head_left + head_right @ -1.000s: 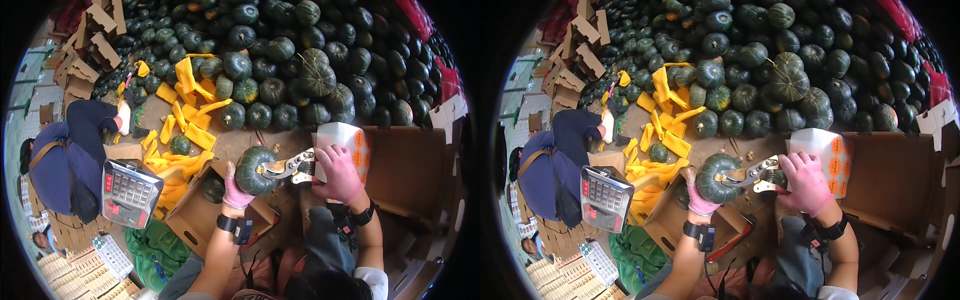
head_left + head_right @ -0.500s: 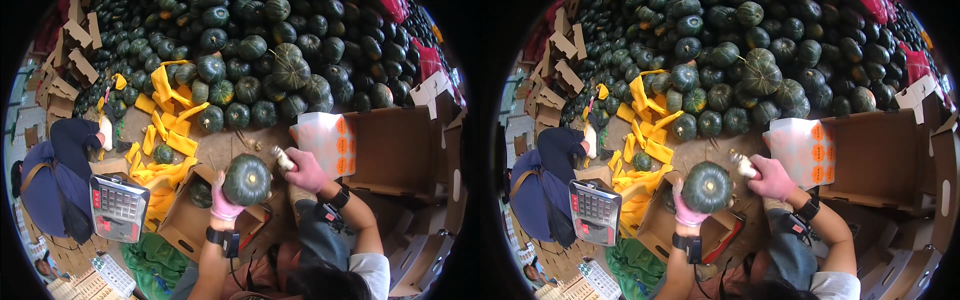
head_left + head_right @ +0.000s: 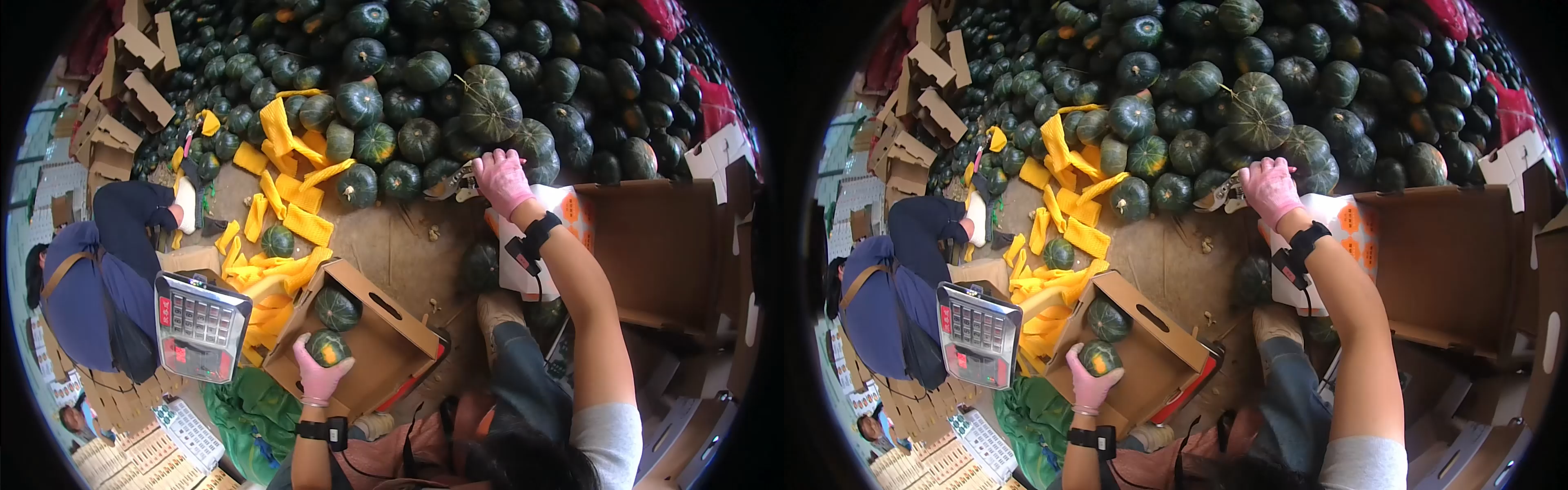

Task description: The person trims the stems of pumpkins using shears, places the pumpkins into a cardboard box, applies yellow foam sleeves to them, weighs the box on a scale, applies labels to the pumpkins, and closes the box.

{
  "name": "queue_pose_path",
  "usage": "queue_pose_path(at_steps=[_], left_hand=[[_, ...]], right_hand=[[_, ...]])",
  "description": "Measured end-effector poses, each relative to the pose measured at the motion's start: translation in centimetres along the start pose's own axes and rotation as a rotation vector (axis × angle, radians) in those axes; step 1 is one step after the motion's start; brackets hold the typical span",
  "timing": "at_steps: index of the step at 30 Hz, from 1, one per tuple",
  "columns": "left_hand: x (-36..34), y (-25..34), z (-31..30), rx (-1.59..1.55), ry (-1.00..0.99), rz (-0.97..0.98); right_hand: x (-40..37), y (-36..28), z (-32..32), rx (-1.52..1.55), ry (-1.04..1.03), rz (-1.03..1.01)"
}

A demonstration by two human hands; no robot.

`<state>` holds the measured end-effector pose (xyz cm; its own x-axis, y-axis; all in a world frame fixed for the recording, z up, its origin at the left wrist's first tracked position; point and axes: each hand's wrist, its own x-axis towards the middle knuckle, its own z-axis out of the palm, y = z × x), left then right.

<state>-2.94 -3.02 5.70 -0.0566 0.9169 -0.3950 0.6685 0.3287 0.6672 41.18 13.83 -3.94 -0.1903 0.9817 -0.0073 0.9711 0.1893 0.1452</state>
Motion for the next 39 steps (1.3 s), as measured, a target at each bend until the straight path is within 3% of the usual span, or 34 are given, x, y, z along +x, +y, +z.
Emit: queue_pose_path(at_steps=[1,2,5,7,9,10,11,13,15,16,17,19,23,24,25,26,28,29,31,37,39], left_hand=[[0.1,0.2,0.8,0.269,0.189,0.072],[0.5,0.0,1.4,0.356,0.239,0.132],[0.4,-1.1,1.5,0.463,0.301,0.128],[-0.5,1.8,2.0,0.573,0.336,0.156],[0.5,5.4,2.8,0.292,0.314,0.432],[1.7,6.2,3.7,0.121,0.215,0.463],[2.7,8.1,5.5,-0.358,0.035,0.387],[4.0,12.8,7.1,-0.817,-0.294,0.214],[5.9,14.0,9.5,-1.353,-0.702,-0.231],[6.7,15.8,10.7,-1.517,-0.857,-0.354],[6.9,15.9,11.7,-1.544,-0.955,-0.39],[7.1,15.9,12.3,-1.872,-1.0,-0.462],[7.3,14.5,12.5,-1.769,-0.92,-0.46],[7.1,13.6,12.8,-1.788,-0.969,-0.318],[7.1,14.1,12.4,-1.787,-0.969,-0.318],[7.1,15.0,11.7,-1.796,-0.899,-0.399],[7.2,15.3,11.5,-1.773,-0.716,-0.476],[7.3,15.0,11.4,-1.771,-0.716,-0.477],[7.5,14.6,10.8,-1.641,-0.752,-0.353],[8.3,14.6,10.0,-1.697,-0.904,-0.476],[8.3,14.7,9.5,-1.705,-1.113,-0.507]], right_hand=[[0.0,0.3,0.3,-0.005,0.001,0.004],[0.0,0.6,0.5,0.014,0.01,0.026],[-1.1,1.0,0.1,0.189,0.055,0.147],[-2.3,1.0,-2.9,0.523,0.059,0.353],[-3.1,1.2,-7.4,1.089,0.033,0.458],[-3.0,1.7,-10.4,1.378,-0.268,0.625],[-3.5,1.4,-10.0,1.749,-0.182,0.521],[-3.5,-1.5,-9.1,2.106,0.031,0.3],[-4.9,-2.9,-11.7,2.084,-0.224,0.32],[-5.3,-2.8,-12.2,2.056,-0.478,0.341],[-6.0,-3.9,-10.8,2.078,-0.405,0.221],[-6.4,-4.5,-11.0,2.105,-0.423,0.166],[-7.5,-3.2,-9.9,1.594,0.151,0.03],[-7.9,-2.8,-10.7,1.427,0.142,0.115],[-8.4,-2.5,-11.7,1.258,0.132,0.196],[-8.7,-1.6,-11.5,0.917,0.296,0.101],[-9.0,-0.6,-11.6,0.726,0.294,0.009],[-9.1,-0.5,-11.8,0.651,0.299,-0.017],[-8.8,-0.6,-11.9,0.626,0.313,-0.048],[-7.8,-0.3,-13.1,0.599,0.348,-0.149],[-7.7,-0.1,-13.2,0.607,0.335,-0.175]])
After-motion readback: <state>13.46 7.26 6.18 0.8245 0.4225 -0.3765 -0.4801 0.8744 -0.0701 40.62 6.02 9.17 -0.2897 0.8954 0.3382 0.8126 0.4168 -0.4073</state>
